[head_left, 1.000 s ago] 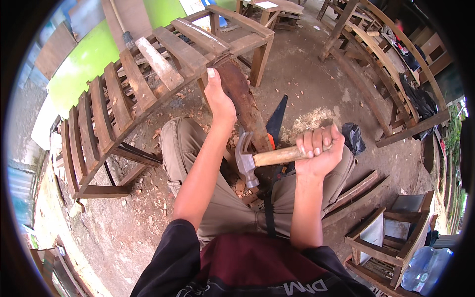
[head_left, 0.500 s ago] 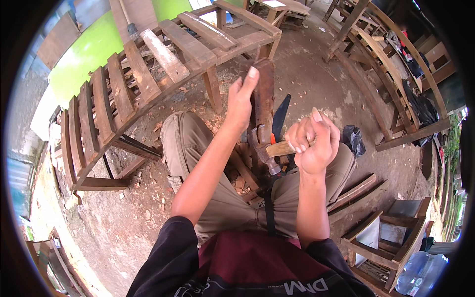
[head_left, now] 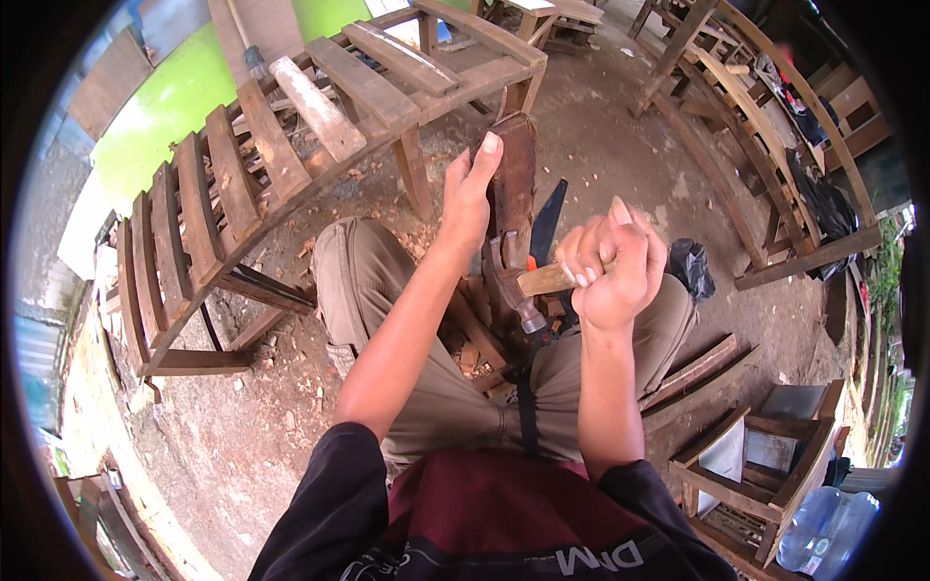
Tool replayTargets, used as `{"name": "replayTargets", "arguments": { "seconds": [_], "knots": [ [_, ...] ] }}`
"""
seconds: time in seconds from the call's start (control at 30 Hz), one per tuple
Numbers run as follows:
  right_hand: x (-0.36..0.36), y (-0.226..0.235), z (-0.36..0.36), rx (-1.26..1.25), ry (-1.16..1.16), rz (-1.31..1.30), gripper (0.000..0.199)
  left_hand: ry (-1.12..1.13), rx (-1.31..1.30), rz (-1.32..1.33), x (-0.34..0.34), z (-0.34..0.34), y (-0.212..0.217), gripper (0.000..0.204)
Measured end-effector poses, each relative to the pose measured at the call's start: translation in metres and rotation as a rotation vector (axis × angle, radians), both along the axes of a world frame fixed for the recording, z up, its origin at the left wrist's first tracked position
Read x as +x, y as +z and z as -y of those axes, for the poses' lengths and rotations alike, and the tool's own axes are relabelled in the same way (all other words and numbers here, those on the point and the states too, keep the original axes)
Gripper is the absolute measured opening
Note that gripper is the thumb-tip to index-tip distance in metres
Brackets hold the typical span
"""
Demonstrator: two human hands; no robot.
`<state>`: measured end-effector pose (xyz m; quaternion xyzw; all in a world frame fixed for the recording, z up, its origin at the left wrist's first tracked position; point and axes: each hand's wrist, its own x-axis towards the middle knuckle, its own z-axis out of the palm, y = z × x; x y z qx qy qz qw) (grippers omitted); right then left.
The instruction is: The person uses a hammer and chisel to remove a nail from a wooden plank, then places the plank on a wooden pallet. The person then picks up a saw and places it on the pallet.
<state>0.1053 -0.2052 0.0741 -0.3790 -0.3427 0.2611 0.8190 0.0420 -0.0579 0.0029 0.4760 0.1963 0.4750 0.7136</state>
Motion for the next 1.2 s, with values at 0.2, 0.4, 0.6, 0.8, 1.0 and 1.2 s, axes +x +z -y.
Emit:
{"name": "replayTargets", "arguments": {
  "seconds": [0.2,0.4,0.6,0.8,1.0,1.2],
  "knots": [
    [-0.001,0.011,-0.003,0.003,-0.029,0.068,0.037,-0.088,-0.03,0.002,-0.003,0.002,0.0,0.054],
    [-0.006,0.01,-0.001,0.135,-0.04,0.178,0.03,-0.115,-0.037,0.057,-0.007,0.003,0.005,0.054],
    [-0.006,0.016,-0.003,0.133,0.027,0.238,0.029,-0.154,-0.042,0.043,-0.011,0.0,0.004,0.054],
    [0.0,0.007,-0.003,0.167,0.04,0.129,0.031,-0.136,-0.052,-0.007,-0.008,0.005,0.005,0.054],
    [0.027,0.005,0.0,0.216,0.035,-0.032,0.032,0.027,0.13,-0.186,-0.003,0.009,-0.008,0.056],
    [0.045,0.005,0.016,0.424,0.06,0.184,0.036,0.035,-0.053,-0.07,-0.009,-0.006,0.0,0.059]
  ]
}}
